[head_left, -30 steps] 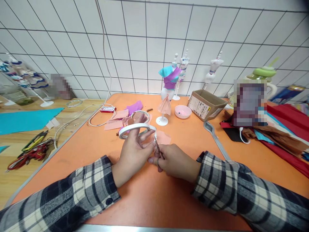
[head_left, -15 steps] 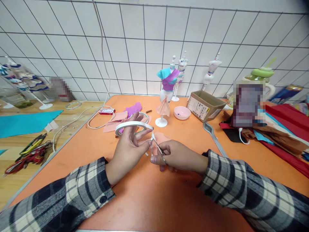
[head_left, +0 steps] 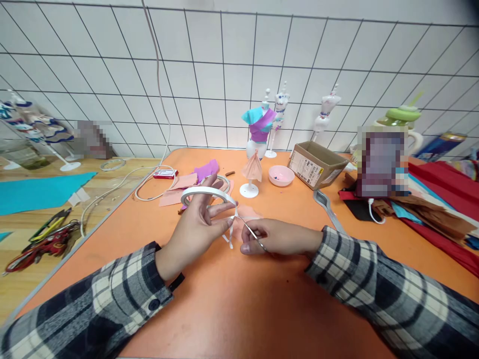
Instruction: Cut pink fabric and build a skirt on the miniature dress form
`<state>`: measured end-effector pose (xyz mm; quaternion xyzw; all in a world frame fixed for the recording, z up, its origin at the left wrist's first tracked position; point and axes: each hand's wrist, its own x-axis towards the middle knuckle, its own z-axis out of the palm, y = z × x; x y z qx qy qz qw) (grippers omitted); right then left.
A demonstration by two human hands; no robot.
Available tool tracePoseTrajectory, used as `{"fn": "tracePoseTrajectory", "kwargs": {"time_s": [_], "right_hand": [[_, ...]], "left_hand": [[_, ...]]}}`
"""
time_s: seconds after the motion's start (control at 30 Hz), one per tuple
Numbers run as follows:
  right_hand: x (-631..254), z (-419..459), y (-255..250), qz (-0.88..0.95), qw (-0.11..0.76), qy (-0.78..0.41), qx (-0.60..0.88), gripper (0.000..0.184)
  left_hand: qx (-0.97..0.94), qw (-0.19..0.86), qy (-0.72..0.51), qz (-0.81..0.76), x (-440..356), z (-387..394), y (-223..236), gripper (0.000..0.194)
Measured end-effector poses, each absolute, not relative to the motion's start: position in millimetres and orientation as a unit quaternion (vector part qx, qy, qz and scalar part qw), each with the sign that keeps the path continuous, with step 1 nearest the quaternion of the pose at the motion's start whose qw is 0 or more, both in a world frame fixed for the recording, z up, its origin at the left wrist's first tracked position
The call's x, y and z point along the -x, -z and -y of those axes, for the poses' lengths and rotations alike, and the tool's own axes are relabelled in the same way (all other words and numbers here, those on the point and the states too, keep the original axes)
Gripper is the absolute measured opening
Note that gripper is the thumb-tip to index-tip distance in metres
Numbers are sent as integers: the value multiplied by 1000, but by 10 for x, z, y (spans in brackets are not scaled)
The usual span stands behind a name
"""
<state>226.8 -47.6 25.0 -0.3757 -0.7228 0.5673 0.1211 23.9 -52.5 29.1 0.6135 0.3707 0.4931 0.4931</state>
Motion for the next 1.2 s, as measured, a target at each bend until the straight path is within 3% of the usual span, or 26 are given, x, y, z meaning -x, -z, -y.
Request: {"fn": "tracePoseTrajectory", "kwargs": {"time_s": [0.23, 0.3, 0.4, 0.47, 0.57, 0.6, 0.8, 1.03, 1.13, 1.2], "right_hand": [[-2321, 373, -173, 688, 190, -561, 420, 33], [-2286, 395, -157, 670, 274, -519, 454, 30], [-2244, 425, -127, 643, 426, -350, 531, 23], [-2256, 405, -92, 675, 391, -293, 552, 18], [-2327, 309, -22, 720, 217, -359, 552, 17], [-2355, 270, -2, 712, 203, -364, 565, 18], [-2438, 178, 7, 692, 305, -267, 597, 26], [-2421, 240, -68, 582, 556, -159, 572, 20], [-2419, 292, -106, 583, 577, -145, 554, 16], [-2382, 365, -136, 638, 546, -157, 521, 17]], "left_hand": [[-574, 525, -508, -368, -139, 477, -354, 75], [-564, 528, -517, -369, -142, 476, -361, 74], [-573, 515, -520, -369, -178, 496, -346, 69], [-585, 500, -519, -373, -201, 510, -330, 69], [-582, 488, -526, -383, -202, 502, -311, 74], [-577, 485, -531, -387, -193, 490, -306, 75], [-562, 450, -560, -410, -130, 401, -282, 80], [-582, 435, -550, -412, -139, 392, -274, 78], [-593, 432, -536, -419, -157, 404, -287, 73], [-596, 432, -529, -422, -182, 426, -301, 70]]}}
